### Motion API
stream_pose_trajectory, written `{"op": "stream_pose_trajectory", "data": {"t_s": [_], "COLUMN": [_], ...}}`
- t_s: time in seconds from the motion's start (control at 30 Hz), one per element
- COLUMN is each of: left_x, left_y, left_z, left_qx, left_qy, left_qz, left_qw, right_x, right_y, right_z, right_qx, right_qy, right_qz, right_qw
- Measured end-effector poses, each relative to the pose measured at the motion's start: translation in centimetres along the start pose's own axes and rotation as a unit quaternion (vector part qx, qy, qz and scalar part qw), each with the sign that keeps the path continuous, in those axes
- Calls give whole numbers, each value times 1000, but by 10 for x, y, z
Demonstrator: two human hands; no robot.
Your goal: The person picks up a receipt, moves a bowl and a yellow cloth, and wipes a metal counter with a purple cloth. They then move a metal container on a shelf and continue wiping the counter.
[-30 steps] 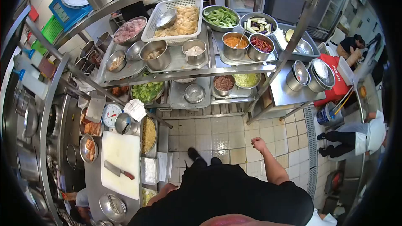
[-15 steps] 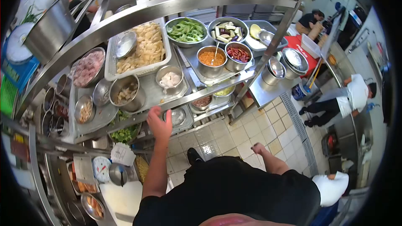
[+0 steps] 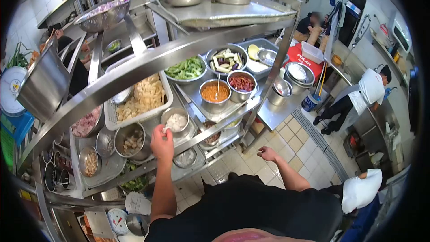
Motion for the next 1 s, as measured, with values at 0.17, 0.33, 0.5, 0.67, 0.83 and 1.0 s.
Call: {"op": "stream_pose_trajectory", "data": {"t_s": [0.17,0.33,0.5,0.67,0.83,1.0], "left_x": [-30,-38,-61,-89,-112,-106], "left_y": [29,28,6,-24,-32,-46], "left_z": [2,4,-6,-1,-11,-19], "left_qx": [72,81,12,27,13,2], "left_qy": [122,124,70,30,20,5], "left_qz": [149,83,99,96,65,18], "left_qw": [979,986,993,995,998,1000], "right_x": [203,376,475,605,674,699], "right_y": [-57,-204,-256,-217,-180,-159], "right_z": [-126,-299,-403,-427,-407,-393], "right_qx": [40,-84,-309,-369,-355,-325], "right_qy": [95,156,45,-146,-266,-349], "right_qz": [-248,-529,-602,-664,-621,-557], "right_qw": [963,830,735,634,647,680]}}
Point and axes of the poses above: each hand's wrist, its own y-axis towards the middle knuckle, its own z-axis out of the palm, x = y × z, the point moved 9 cm from there along y, towards the middle knuckle, and after that the axes turned 1 degree about -x, right-handed, at the moved point
